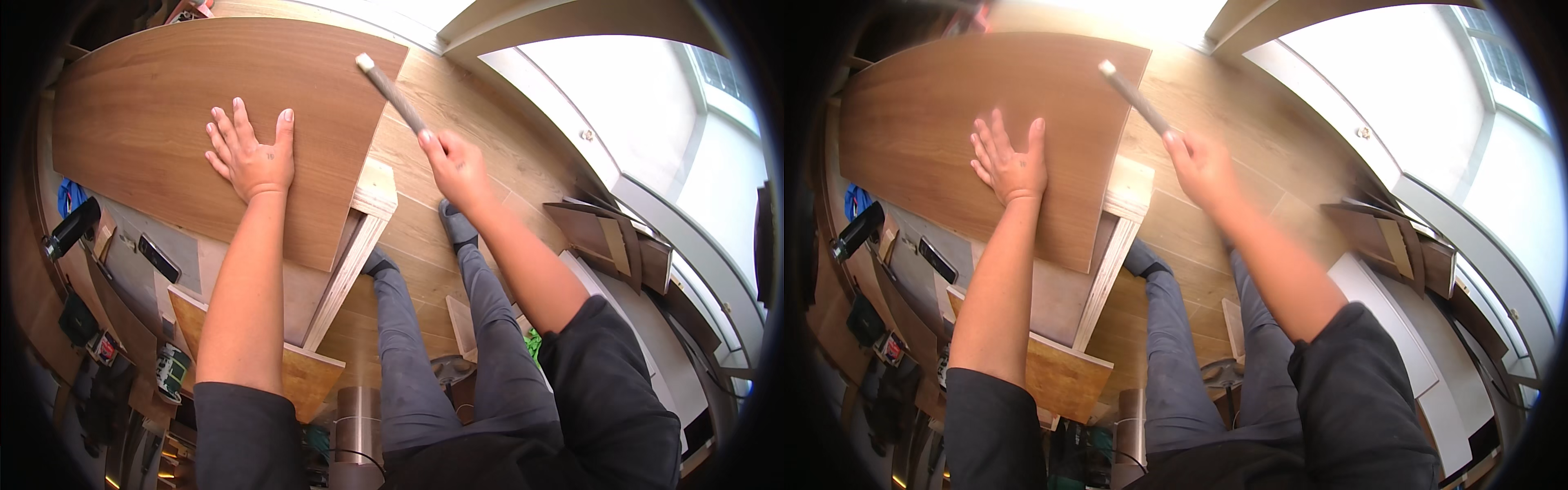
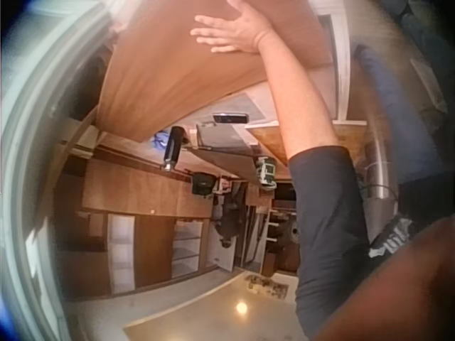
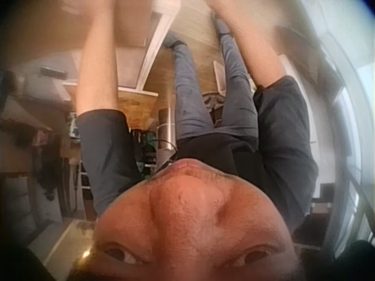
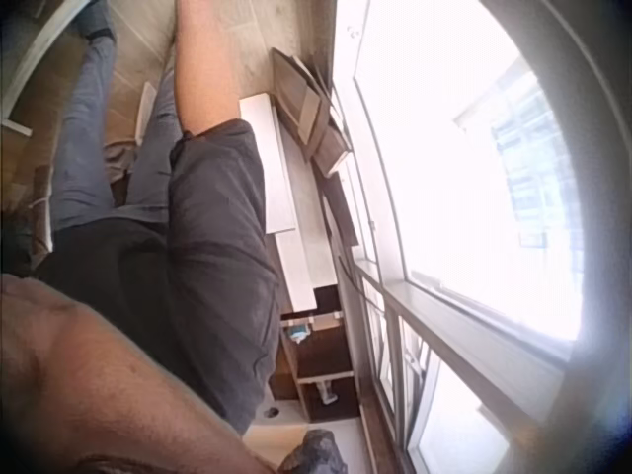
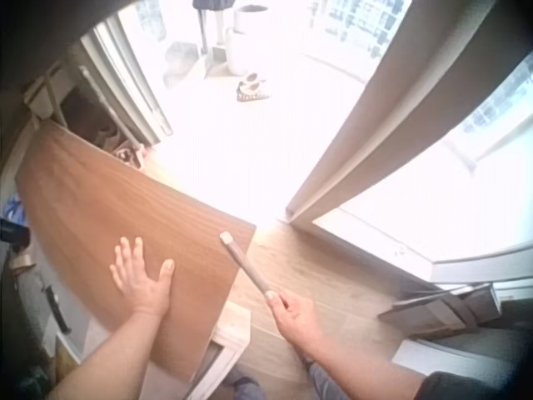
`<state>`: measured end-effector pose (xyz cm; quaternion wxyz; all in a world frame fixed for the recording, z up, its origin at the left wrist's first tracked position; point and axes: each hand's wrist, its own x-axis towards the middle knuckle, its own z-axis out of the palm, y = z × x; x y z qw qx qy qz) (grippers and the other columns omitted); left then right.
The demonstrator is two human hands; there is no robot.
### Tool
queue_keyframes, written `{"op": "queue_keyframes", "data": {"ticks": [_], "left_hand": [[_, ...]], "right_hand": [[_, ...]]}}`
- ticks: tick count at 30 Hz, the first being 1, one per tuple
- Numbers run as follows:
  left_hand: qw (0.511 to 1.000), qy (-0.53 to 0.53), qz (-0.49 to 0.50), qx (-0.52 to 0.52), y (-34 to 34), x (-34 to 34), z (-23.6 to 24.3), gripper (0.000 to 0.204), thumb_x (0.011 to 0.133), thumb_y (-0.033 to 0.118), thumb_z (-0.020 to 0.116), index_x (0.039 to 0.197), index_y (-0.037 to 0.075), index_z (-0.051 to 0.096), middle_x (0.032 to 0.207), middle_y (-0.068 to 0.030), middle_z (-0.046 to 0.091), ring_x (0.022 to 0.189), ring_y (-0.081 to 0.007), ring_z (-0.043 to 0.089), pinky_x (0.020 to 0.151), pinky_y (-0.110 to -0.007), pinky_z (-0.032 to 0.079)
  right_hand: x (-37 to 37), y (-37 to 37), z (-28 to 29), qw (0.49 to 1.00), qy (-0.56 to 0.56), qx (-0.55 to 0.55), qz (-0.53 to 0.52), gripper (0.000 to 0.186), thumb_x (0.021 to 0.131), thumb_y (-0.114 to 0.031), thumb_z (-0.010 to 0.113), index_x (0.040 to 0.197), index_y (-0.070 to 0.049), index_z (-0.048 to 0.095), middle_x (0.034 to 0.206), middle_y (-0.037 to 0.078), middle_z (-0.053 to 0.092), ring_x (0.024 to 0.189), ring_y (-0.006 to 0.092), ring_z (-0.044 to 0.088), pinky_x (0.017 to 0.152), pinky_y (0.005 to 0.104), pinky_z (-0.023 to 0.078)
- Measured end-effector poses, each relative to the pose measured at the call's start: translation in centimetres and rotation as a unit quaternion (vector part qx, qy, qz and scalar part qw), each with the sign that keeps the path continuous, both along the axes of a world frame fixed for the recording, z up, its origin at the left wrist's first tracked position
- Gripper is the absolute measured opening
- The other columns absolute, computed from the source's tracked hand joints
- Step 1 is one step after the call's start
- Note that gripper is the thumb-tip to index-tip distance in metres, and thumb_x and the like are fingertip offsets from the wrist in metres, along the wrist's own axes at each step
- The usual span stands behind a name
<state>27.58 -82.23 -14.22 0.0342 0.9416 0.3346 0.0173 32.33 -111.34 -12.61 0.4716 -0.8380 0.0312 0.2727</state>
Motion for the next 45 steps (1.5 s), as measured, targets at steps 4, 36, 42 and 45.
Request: {"op": "queue_keyframes", "data": {"ticks": [4, 36, 42, 45], "left_hand": [[1.0, 0.002, 0.0, 0.003, -0.1, 0.0, 0.0, 0.09, 0.087, 0.074, 0.057, 0.158, 0.024, 0.033, 0.169, -0.009, 0.018, 0.156, -0.0284, 0.013, 0.125, -0.053, 0.005], [1.0, 0.001, -0.001, 0.008, -0.2, 0.1, -0.1, 0.09, 0.087, 0.074, 0.057, 0.158, 0.025, 0.034, 0.169, -0.0083, 0.019, 0.156, -0.0278, 0.013, 0.125, -0.052, 0.005], [1.0, 0.002, -0.002, 0.015, -0.1, 0.1, 0.1, 0.086, 0.089, 0.073, 0.053, 0.159, 0.026, 0.032, 0.169, -0.0068, 0.019, 0.156, -0.0271, 0.012, 0.125, -0.051, 0.004], [1.0, 0.001, -0.003, 0.01, -0.2, 0.3, -0.1, 0.087, 0.089, 0.073, 0.053, 0.159, 0.026, 0.032, 0.169, -0.0066, 0.019, 0.156, -0.0271, 0.012, 0.125, -0.051, 0.004]], "right_hand": [[-2.2, -1.0, 0.9, 0.999, 0.034, -0.006, -0.018, 0.047, 0.1, -0.04, 0.063, 0.076, 0.0, 0.058, 0.062, 0.005, 0.042, 0.062, 0.0114, 0.04, 0.056, 0.0332, 0.038], [3.5, 2.4, -0.6, 0.999, -0.035, 0.005, -0.031, 0.052, 0.1, -0.045, 0.057, 0.072, -0.001, 0.057, 0.058, 0.013, 0.049, 0.056, 0.0196, 0.044, 0.055, 0.0393, 0.04], [2.2, 0.6, -0.8, 0.998, -0.064, -0.022, -0.002, 0.049, 0.099, -0.04, 0.064, 0.071, -0.001, 0.054, 0.06, 0.005, 0.04, 0.061, 0.011, 0.04, 0.054, 0.0333, 0.037], [7.9, 3.2, -0.6, 0.999, -0.005, -0.002, -0.045, 0.054, 0.099, -0.047, 0.056, 0.076, 0.001, 0.06, 0.063, 0.017, 0.054, 0.058, 0.0267, 0.049, 0.058, 0.0432, 0.041]]}}
